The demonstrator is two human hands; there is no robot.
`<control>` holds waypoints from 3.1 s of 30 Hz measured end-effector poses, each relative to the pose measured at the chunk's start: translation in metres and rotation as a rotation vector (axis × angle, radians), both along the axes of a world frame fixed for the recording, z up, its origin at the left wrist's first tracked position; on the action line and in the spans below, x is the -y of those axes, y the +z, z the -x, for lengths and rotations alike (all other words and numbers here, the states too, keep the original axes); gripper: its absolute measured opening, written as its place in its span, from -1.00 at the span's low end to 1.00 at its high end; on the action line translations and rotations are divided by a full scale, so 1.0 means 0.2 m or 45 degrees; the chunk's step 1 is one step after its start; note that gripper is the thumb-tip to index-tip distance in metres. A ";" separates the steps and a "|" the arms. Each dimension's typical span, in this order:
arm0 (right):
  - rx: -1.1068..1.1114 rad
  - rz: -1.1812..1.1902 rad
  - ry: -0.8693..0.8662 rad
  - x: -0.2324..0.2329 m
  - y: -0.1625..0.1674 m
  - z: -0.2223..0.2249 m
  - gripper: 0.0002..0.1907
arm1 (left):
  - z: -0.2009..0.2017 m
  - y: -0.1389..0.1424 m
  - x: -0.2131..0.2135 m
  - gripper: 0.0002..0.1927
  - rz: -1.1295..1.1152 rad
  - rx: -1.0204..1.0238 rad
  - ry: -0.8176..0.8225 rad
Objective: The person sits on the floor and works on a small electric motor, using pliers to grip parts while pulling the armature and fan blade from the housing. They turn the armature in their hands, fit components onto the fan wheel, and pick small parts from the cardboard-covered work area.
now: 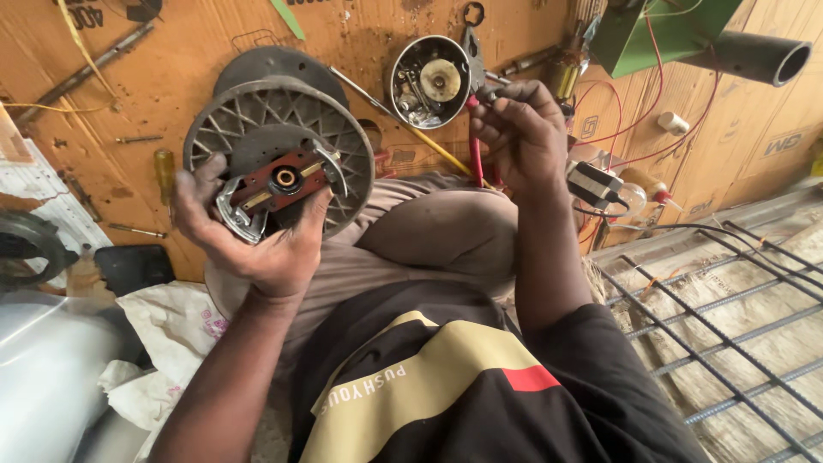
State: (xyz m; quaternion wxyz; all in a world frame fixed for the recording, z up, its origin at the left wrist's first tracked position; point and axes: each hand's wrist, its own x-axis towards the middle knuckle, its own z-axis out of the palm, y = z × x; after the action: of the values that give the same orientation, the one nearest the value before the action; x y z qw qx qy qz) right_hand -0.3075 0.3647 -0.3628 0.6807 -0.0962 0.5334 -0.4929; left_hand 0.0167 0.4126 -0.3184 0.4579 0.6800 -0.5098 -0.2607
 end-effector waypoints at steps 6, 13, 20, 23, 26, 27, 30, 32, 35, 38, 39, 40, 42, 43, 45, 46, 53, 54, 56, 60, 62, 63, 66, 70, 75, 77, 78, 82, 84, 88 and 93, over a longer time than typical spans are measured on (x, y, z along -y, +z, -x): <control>0.250 -0.029 -0.049 -0.05 -0.03 0.02 -0.83 | 0.02 0.00 -0.01 0.22 0.004 -0.036 -0.007; 0.204 -0.059 0.000 -0.06 -0.03 0.02 -0.75 | 0.02 0.00 -0.02 0.21 -0.019 -0.066 -0.022; 0.147 -0.060 0.010 -0.06 -0.03 0.01 -0.73 | 0.03 0.00 -0.02 0.21 -0.022 -0.055 -0.024; 0.144 -0.062 0.027 -0.06 -0.03 0.01 -0.73 | 0.03 -0.01 -0.03 0.21 -0.021 -0.064 -0.022; 0.149 -0.048 0.035 -0.06 -0.03 0.01 -0.73 | 0.03 -0.01 -0.03 0.22 -0.025 -0.050 -0.023; 0.149 -0.041 0.037 -0.06 -0.03 0.01 -0.73 | 0.03 -0.01 -0.04 0.22 -0.027 -0.044 -0.024; 0.106 -0.011 0.071 -0.04 -0.03 0.00 -0.66 | 0.02 -0.02 -0.04 0.23 -0.028 -0.030 -0.023; 0.107 -0.006 0.030 -0.02 -0.05 -0.01 -0.64 | 0.02 -0.03 -0.04 0.24 -0.026 -0.022 -0.018; -0.053 -0.098 -0.033 0.03 -0.09 -0.03 -0.73 | 0.01 -0.04 -0.03 0.24 -0.036 -0.027 -0.005; -0.452 -0.085 0.148 0.11 -0.15 -0.04 -0.78 | 0.00 -0.05 -0.02 0.24 -0.056 -0.025 0.004; -0.609 -0.051 0.251 0.14 -0.17 -0.05 -0.78 | 0.00 -0.05 -0.02 0.24 -0.063 -0.006 0.005; -0.923 0.003 0.434 0.17 -0.19 -0.07 -0.79 | -0.01 -0.05 -0.02 0.25 -0.071 0.041 0.004; -1.545 0.117 0.810 0.24 -0.24 -0.11 -0.81 | -0.02 -0.06 -0.01 0.24 -0.081 0.055 0.004; -1.634 0.242 0.862 0.27 -0.26 -0.14 -0.81 | -0.02 -0.06 -0.01 0.23 -0.079 0.023 0.007; -1.801 0.497 0.965 0.31 -0.31 -0.20 -0.80 | -0.03 -0.06 0.00 0.21 -0.083 -0.017 0.001; -1.937 0.558 1.032 0.33 -0.34 -0.24 -0.81 | -0.04 -0.06 0.00 0.21 -0.084 -0.024 -0.004; -2.237 0.412 1.224 0.37 -0.43 -0.38 -0.87 | -0.05 -0.08 0.00 0.20 -0.099 0.021 0.005; -2.222 0.415 1.216 0.38 -0.43 -0.39 -0.87 | -0.05 -0.08 0.00 0.20 -0.098 0.020 0.004; -2.218 0.416 1.222 0.39 -0.43 -0.40 -0.87 | -0.06 -0.08 0.00 0.20 -0.089 0.016 0.000; -2.213 0.353 1.284 0.41 -0.42 -0.41 -0.87 | -0.07 -0.09 0.00 0.19 -0.074 0.034 0.000; -2.215 0.376 1.312 0.41 -0.41 -0.41 -0.87 | -0.07 -0.09 0.00 0.20 -0.082 0.120 0.001; -2.213 0.380 1.329 0.41 -0.40 -0.41 -0.86 | -0.07 -0.09 -0.01 0.19 -0.081 0.080 0.009; -2.169 0.406 1.308 0.43 -0.38 -0.42 -0.83 | -0.07 -0.08 -0.01 0.18 -0.077 0.038 0.015; -2.140 0.373 1.437 0.47 -0.36 -0.44 -0.86 | -0.07 -0.06 0.01 0.17 -0.083 0.109 0.019; -2.157 0.413 1.328 0.47 -0.35 -0.46 -0.90 | -0.07 -0.03 0.03 0.17 -0.077 0.146 0.014; -2.172 0.500 1.322 0.45 -0.34 -0.45 -0.91 | -0.07 -0.02 0.04 0.15 -0.074 0.100 0.017; -2.180 0.543 1.318 0.44 -0.33 -0.44 -0.91 | -0.07 -0.02 0.04 0.14 -0.064 0.079 0.018; -2.095 0.874 1.129 0.42 -0.28 -0.38 -0.88 | -0.06 -0.02 0.04 0.14 -0.044 0.104 0.016; -2.095 0.979 1.035 0.42 -0.23 -0.34 -0.87 | -0.07 -0.03 0.02 0.15 -0.043 0.148 0.011; -1.195 0.420 0.676 0.35 -0.08 -0.22 -0.87 | -0.06 -0.04 0.00 0.15 -0.051 0.098 0.015; -0.401 0.139 0.228 0.17 -0.05 -0.15 -0.82 | -0.05 -0.04 -0.03 0.14 -0.026 0.125 0.004</control>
State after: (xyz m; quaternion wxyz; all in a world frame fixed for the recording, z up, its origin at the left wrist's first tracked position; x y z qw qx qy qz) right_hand -0.2766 0.3311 -0.3719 0.6236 -0.2561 0.5951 -0.4376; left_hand 0.0269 0.4195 -0.3268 0.4257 0.6973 -0.5281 -0.2315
